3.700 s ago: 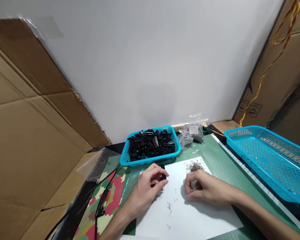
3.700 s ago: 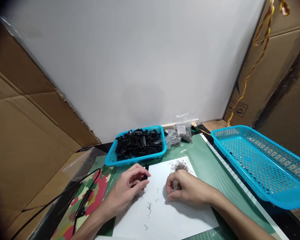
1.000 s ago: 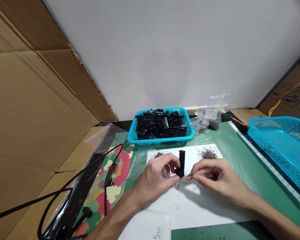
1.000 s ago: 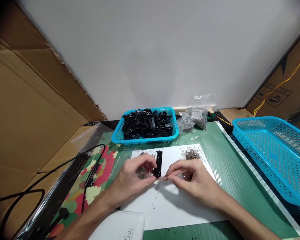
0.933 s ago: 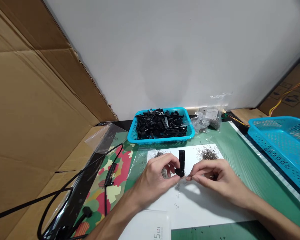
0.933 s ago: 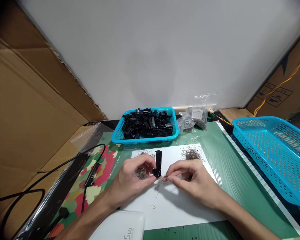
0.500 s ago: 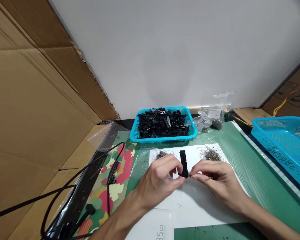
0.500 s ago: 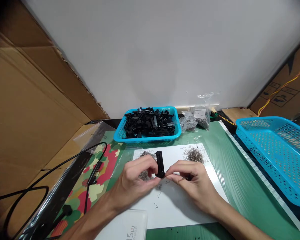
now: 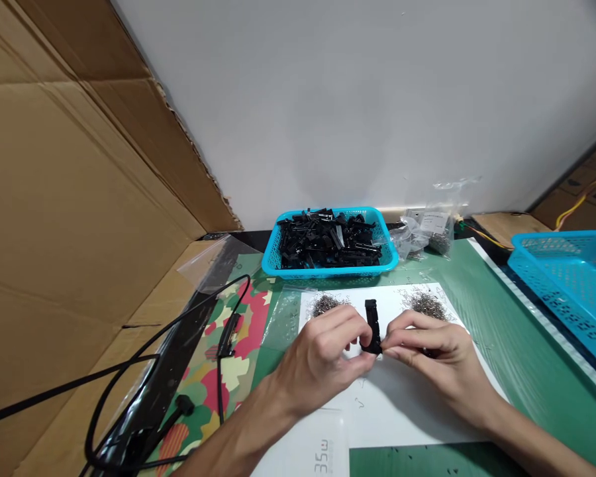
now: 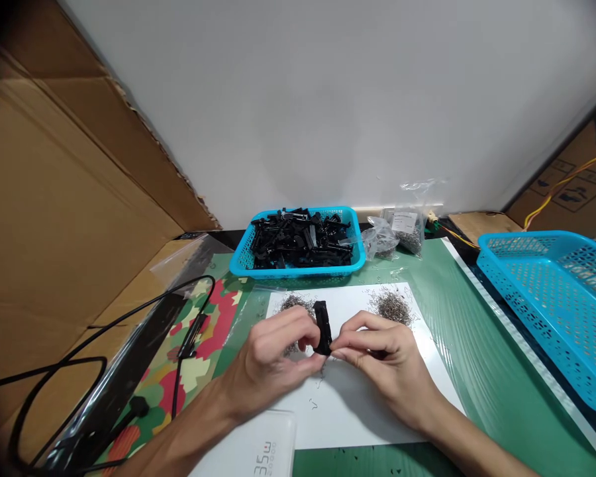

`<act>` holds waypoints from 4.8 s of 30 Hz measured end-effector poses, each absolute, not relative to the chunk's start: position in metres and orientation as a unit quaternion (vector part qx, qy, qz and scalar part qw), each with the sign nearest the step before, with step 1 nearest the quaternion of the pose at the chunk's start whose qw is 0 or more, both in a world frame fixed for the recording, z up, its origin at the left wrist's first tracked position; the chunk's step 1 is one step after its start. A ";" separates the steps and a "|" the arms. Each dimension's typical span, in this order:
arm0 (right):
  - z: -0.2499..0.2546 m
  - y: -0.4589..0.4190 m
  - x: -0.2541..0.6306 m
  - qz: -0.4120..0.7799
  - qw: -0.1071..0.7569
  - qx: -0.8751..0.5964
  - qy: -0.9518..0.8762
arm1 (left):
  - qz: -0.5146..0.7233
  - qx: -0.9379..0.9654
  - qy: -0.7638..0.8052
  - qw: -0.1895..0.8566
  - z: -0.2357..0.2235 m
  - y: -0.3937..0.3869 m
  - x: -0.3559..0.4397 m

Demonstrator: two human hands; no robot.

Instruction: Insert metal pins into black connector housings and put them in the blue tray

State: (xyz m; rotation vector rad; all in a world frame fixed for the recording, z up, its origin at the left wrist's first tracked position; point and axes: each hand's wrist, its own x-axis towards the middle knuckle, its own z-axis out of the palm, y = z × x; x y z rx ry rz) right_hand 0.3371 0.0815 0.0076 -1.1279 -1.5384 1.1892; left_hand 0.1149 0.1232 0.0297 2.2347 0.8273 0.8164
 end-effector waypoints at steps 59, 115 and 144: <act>-0.001 0.106 0.368 0.157 0.318 -0.454 -0.817 | 0.103 0.918 0.311 0.225 0.021 0.136 0.114; 0.010 0.094 0.333 0.230 0.491 -0.570 -0.617 | 0.132 0.900 0.338 0.242 0.016 0.131 0.115; 0.007 0.102 0.381 0.177 -0.068 -0.622 -0.760 | 0.122 0.862 0.403 0.283 0.025 0.130 0.116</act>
